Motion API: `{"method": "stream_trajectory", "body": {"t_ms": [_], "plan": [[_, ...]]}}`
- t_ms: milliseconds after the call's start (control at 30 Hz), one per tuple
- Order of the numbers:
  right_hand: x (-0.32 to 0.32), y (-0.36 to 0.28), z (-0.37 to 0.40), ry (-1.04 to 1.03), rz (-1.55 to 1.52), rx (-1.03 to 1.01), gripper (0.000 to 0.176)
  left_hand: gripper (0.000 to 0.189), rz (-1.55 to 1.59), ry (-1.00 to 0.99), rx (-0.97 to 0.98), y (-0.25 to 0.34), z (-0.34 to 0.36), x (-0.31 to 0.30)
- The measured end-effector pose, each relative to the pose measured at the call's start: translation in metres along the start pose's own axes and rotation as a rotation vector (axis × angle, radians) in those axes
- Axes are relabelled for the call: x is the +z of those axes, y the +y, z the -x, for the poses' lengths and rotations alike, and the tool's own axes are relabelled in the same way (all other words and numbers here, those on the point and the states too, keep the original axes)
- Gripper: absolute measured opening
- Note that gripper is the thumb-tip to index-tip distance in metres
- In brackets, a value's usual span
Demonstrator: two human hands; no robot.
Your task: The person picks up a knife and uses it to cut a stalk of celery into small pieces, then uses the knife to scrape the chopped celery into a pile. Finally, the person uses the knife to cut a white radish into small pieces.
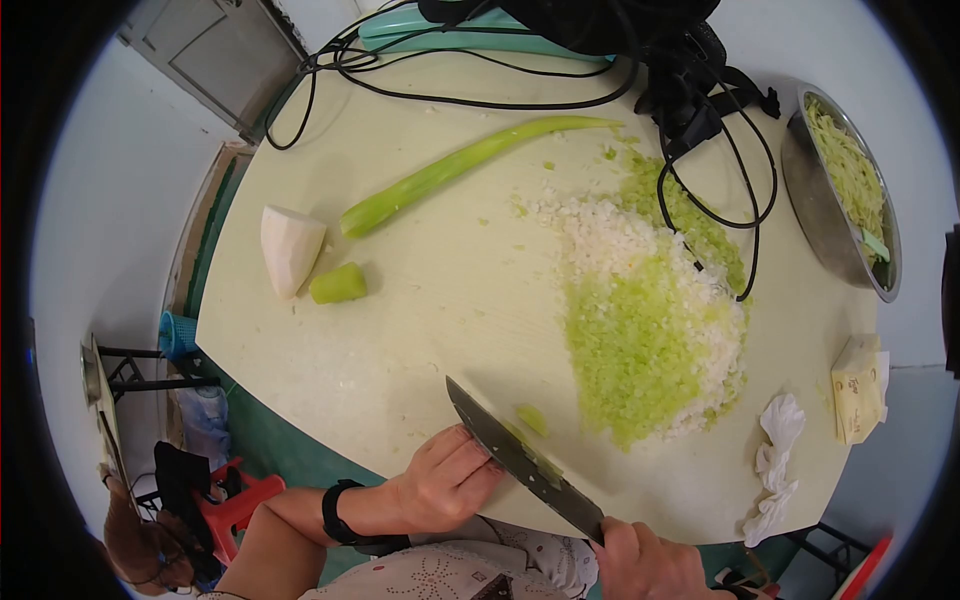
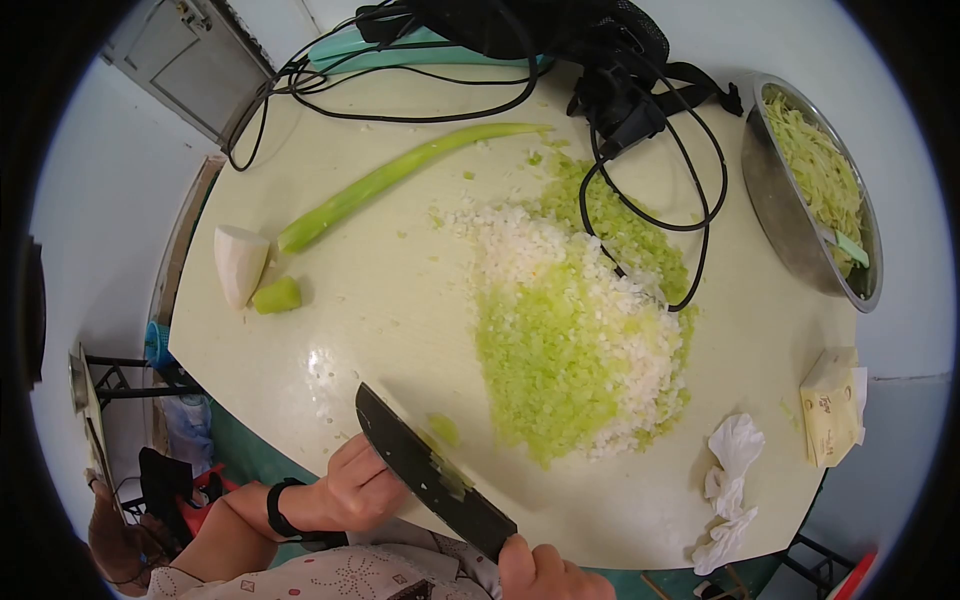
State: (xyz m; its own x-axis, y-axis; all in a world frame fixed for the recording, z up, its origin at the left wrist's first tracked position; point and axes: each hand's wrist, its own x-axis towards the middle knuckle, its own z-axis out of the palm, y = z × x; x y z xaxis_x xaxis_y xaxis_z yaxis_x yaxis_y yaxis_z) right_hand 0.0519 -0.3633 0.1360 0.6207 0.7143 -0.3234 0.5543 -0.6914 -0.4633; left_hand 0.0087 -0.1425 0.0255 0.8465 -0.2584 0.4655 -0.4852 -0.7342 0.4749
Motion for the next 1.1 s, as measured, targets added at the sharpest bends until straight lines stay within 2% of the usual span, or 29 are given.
{"method": "stream_trajectory", "body": {"t_ms": [600,1100], "plan": [[0.009,0.001,-0.007,0.037,-0.054,0.023,0.018,0.026,-0.006,0.026,-0.02,0.0,0.001,-0.001],[0.01,0.0,-0.013,-0.005,-0.067,0.0,0.013,0.022,-0.023,0.001,-0.017,0.002,0.002,0.001]]}}
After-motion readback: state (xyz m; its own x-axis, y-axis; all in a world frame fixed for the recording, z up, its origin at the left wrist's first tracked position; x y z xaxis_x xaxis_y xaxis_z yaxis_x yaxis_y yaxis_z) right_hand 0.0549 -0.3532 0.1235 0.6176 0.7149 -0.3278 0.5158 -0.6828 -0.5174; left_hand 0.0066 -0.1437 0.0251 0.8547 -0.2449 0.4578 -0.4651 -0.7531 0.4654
